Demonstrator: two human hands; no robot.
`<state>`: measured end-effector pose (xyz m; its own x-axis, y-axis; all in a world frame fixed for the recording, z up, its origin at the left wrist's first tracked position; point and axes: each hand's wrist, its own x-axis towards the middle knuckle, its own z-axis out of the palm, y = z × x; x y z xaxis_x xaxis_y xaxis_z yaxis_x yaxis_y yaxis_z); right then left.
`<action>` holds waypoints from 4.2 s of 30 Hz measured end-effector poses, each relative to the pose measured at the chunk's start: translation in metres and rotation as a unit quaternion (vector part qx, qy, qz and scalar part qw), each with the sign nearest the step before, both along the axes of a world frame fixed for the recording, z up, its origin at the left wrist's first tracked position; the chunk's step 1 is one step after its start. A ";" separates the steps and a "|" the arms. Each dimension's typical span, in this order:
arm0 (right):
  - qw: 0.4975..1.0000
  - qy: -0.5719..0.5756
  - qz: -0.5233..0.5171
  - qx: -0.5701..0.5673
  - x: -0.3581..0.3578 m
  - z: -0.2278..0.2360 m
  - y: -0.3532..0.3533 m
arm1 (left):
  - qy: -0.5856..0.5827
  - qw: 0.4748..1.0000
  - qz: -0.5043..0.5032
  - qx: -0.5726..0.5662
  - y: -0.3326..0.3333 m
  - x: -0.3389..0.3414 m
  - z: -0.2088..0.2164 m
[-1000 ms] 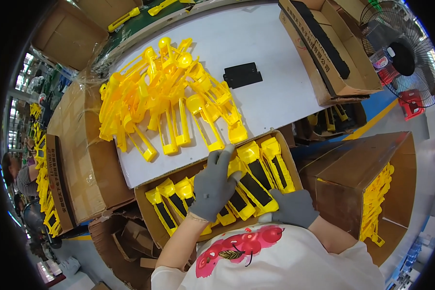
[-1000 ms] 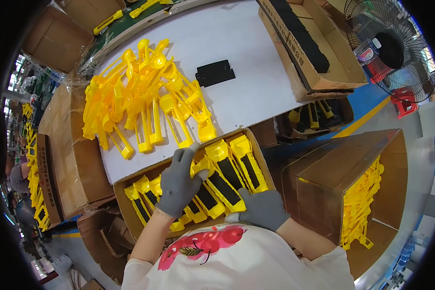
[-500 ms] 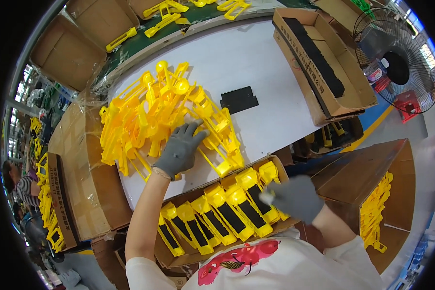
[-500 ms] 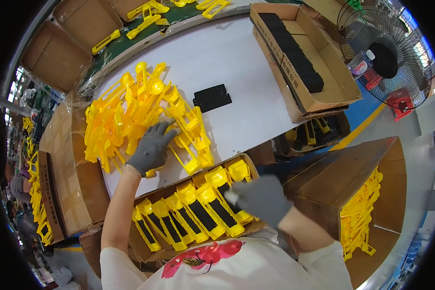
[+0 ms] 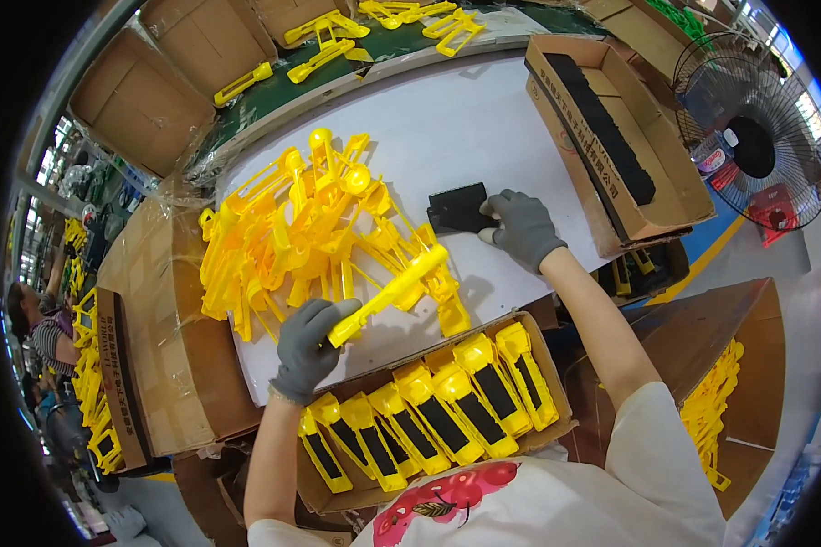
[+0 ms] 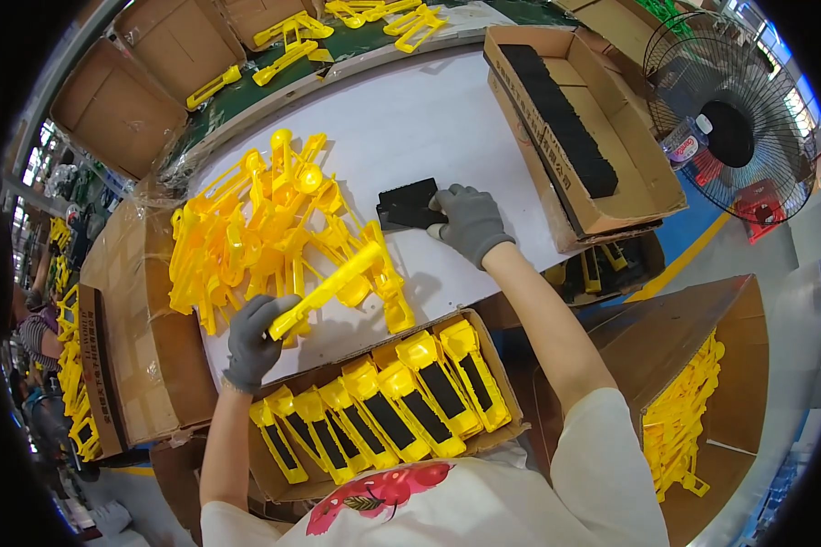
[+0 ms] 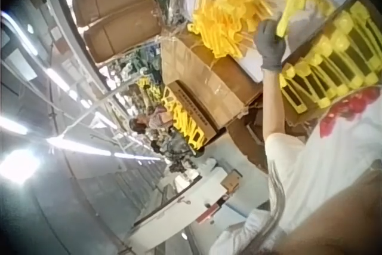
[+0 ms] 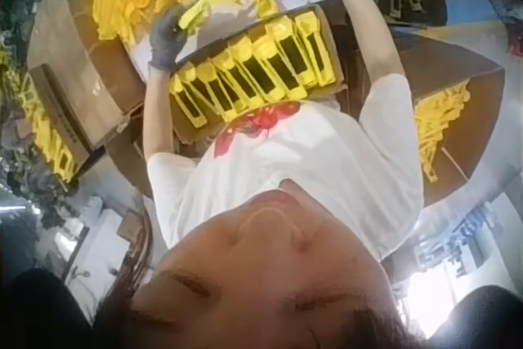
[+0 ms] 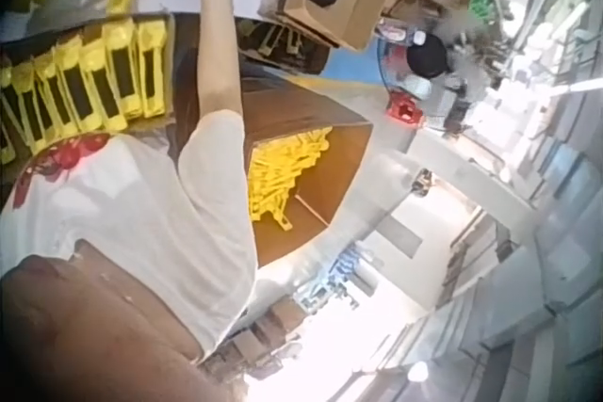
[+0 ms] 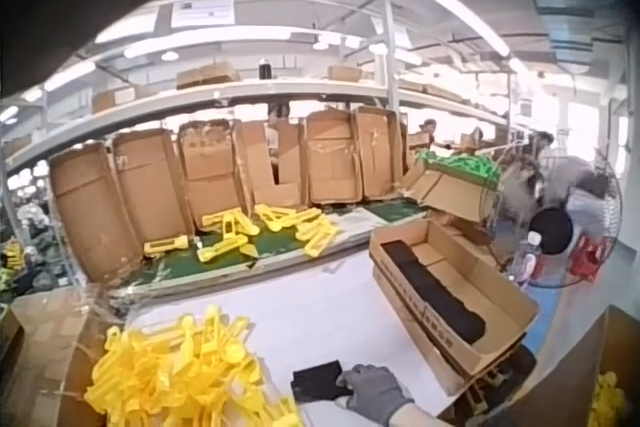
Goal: Assembling solar lamps by inserting black panels into yellow plastic housings.
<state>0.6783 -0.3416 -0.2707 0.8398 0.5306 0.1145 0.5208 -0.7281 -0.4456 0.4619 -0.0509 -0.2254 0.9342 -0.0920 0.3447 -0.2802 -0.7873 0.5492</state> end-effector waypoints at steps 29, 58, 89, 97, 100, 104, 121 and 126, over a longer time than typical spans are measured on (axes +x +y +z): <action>0.968 0.206 0.095 0.103 -0.180 0.091 0.005 | 0.269 0.701 0.157 -0.641 -0.093 -0.088 0.014; 0.988 0.111 0.093 0.055 -0.198 0.070 0.006 | 0.280 0.713 0.176 -0.618 -0.104 -0.086 0.024; 0.963 0.218 -0.008 0.157 -0.189 0.056 -0.010 | 0.504 0.851 0.041 -0.141 -0.007 -0.096 0.028; 0.986 0.049 -0.090 0.132 -0.073 0.020 -0.024 | 0.239 0.955 0.137 0.109 -0.047 -0.030 0.047; 0.993 -0.001 -0.080 0.092 -0.038 0.019 -0.013 | 0.005 0.995 0.008 0.100 -0.061 0.028 0.022; 0.996 -0.029 -0.070 0.056 -0.015 0.013 0.004 | -0.017 0.982 -0.063 0.178 -0.079 0.064 -0.013; 0.995 -0.102 0.019 -0.007 -0.010 -0.002 0.011 | -0.067 0.923 -0.217 0.309 -0.088 0.045 0.025; 0.991 -0.058 0.000 -0.122 -0.006 0.012 0.021 | -0.101 0.956 0.100 0.256 -0.046 0.000 0.060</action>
